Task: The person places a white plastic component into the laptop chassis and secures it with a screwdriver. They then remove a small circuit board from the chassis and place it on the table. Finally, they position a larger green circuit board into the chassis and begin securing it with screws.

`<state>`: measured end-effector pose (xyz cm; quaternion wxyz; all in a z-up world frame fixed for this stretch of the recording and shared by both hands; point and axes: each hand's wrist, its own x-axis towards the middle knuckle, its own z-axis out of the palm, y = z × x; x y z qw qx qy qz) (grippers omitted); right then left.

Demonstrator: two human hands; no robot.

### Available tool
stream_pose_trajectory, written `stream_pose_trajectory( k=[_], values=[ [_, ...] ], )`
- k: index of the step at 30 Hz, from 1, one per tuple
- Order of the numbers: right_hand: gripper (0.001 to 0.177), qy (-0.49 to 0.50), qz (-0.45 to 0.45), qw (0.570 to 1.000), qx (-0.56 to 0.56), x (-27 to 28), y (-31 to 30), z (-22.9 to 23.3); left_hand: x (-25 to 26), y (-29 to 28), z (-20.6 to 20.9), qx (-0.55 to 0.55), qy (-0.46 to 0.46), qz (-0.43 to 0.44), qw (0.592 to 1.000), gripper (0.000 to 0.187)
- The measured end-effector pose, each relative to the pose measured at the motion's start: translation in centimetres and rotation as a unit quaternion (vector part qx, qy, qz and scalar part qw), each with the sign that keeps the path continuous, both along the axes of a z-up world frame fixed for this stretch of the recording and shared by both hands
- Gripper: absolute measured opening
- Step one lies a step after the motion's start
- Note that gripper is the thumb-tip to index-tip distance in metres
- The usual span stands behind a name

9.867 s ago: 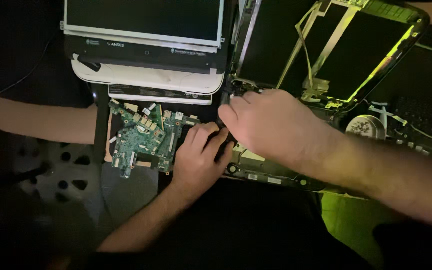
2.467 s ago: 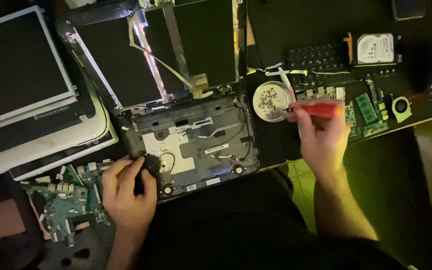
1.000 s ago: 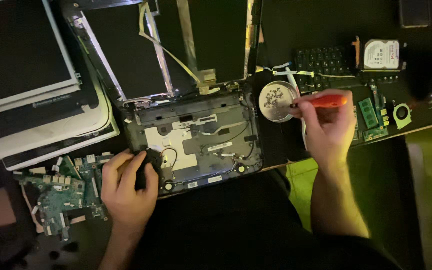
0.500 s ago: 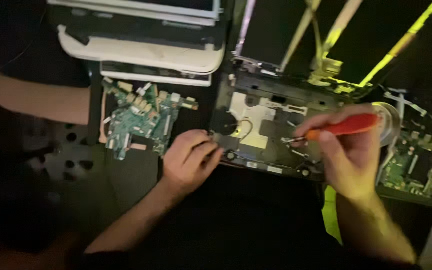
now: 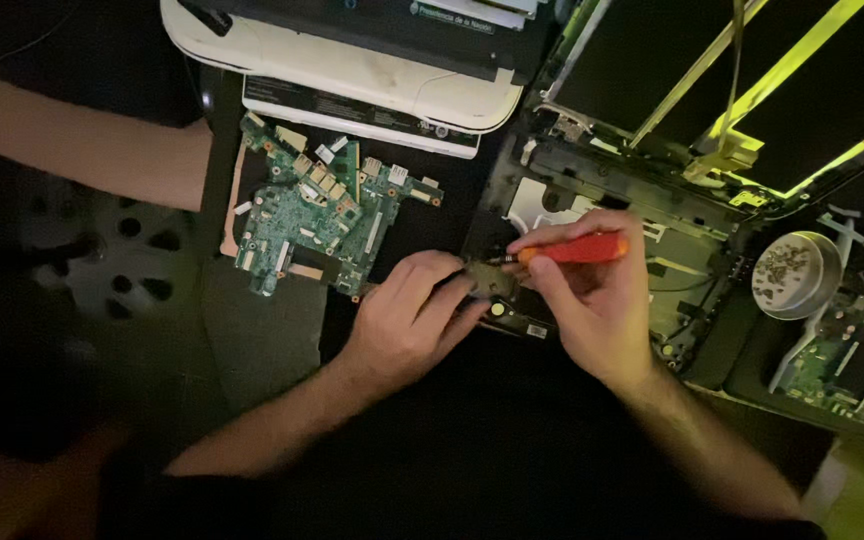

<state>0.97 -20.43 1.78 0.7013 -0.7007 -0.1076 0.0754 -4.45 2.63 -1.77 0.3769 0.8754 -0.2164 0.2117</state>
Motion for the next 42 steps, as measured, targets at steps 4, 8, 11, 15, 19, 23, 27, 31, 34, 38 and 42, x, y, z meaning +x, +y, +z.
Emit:
stream_pose_trajectory(
  k=[4, 8, 11, 15, 19, 23, 27, 31, 34, 38, 42],
  values=[
    [0.040, 0.025, 0.002, 1.000, 0.015, 0.2, 0.1, 0.1, 0.4, 0.2, -0.2, 0.000, -0.034, 0.000, 0.999, 0.029],
    [0.044, 0.027, -0.007, 1.000, 0.002, 0.1, 0.4, -0.1, 0.2, 0.2, -0.2, -0.001, -0.027, 0.006, 1.000, 0.028],
    [0.044, 0.031, -0.013, 0.999, 0.000, 0.1, 0.5, 0.1, 0.2, 0.2, -0.2, 0.001, -0.018, 0.003, 1.000, 0.027],
    [0.049, 0.041, -0.018, 0.999, 0.016, 0.2, 0.2, -0.2, 0.3, 0.0, -0.7, 0.004, -0.039, 0.014, 0.999, 0.024],
    [0.051, 0.046, -0.014, 0.999, 0.022, 0.3, 0.0, -0.3, 0.3, -0.1, -0.5, -0.004, -0.035, 0.022, 0.999, 0.020],
    [0.050, 0.052, -0.011, 0.999, 0.008, 0.3, 0.0, -0.3, 0.4, 0.0, -0.5, -0.007, -0.027, 0.005, 1.000, 0.021],
    [0.050, 0.046, -0.013, 0.999, 0.011, 0.2, 0.1, -0.3, 0.5, -0.3, 0.0, -0.001, -0.047, 0.022, 0.999, 0.020],
    [0.049, 0.034, -0.006, 0.999, 0.006, 0.2, 0.3, -0.3, 0.3, -0.3, -0.4, 0.001, -0.044, 0.030, 0.999, 0.020],
    [0.049, 0.034, -0.011, 0.999, -0.002, 0.0, 0.4, -0.2, 0.4, -0.2, 0.2, 0.007, -0.031, 0.022, 0.999, 0.021],
    [0.049, 0.034, -0.013, 0.999, -0.009, 0.0, 0.3, -0.4, 0.4, -0.2, 0.0, 0.004, -0.024, 0.016, 1.000, 0.022],
    [0.048, 0.037, -0.017, 0.999, 0.000, 0.0, 0.5, -0.1, 0.4, -0.3, 0.1, 0.016, -0.040, 0.023, 0.999, 0.023]
  ],
)
